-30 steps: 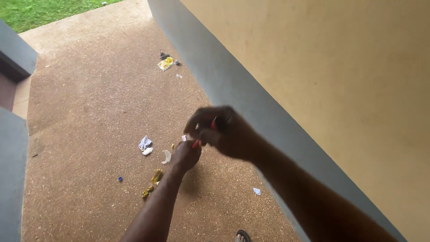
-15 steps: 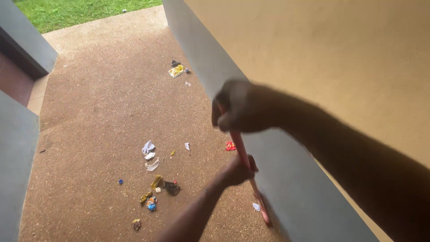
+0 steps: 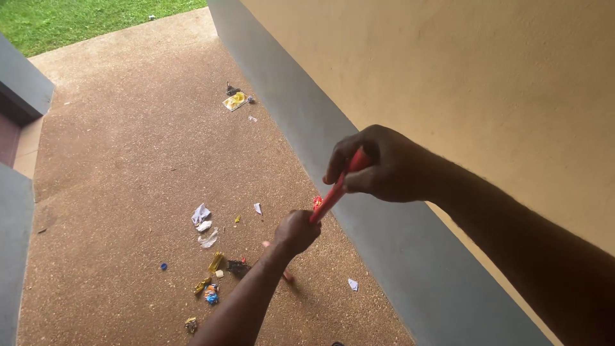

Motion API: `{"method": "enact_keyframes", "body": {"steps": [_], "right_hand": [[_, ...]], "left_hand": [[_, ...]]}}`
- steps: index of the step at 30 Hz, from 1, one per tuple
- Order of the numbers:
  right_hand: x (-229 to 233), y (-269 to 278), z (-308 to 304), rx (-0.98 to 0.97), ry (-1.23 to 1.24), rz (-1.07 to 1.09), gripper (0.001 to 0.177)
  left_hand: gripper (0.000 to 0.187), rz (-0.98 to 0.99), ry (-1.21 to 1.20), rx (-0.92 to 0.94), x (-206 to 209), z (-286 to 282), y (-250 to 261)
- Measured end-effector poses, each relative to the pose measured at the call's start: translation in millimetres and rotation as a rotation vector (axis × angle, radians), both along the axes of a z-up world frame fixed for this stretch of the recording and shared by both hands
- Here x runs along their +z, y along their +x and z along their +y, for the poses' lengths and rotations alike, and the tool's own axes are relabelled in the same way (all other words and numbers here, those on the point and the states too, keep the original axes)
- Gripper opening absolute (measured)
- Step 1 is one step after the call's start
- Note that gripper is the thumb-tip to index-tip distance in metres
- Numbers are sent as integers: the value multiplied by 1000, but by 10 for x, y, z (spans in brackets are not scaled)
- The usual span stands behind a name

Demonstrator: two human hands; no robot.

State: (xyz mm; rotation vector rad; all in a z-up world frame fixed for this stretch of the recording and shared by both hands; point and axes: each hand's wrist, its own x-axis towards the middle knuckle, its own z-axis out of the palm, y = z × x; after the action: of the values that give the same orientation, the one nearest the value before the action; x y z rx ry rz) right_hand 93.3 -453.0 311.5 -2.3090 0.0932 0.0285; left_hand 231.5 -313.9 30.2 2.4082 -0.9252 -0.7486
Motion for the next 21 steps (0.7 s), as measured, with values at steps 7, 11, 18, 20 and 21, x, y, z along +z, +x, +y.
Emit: {"method": "enact_keyframes", "body": {"steps": [7,11,18,20,21], "right_hand": [[405,-516,-220,-6,-184,-108,19],[494,-990,-423,-69,-178,210,18],[54,-1649,-214,-338,-252,539,10],[-12,-1774,-208,-322,-133,339,8],[-70,-1753,-291,-258,-63,161,6]], "left_hand": [[30,32,-243,-223,499,-122,-368],[21,256,-109,-387,487,-455,-945],[18,145,-273,-701,61,-757,-1689],[20,121,-127,-657,75,-743,-1590],[21,109,-53,-639,63,-735,-1499]]}}
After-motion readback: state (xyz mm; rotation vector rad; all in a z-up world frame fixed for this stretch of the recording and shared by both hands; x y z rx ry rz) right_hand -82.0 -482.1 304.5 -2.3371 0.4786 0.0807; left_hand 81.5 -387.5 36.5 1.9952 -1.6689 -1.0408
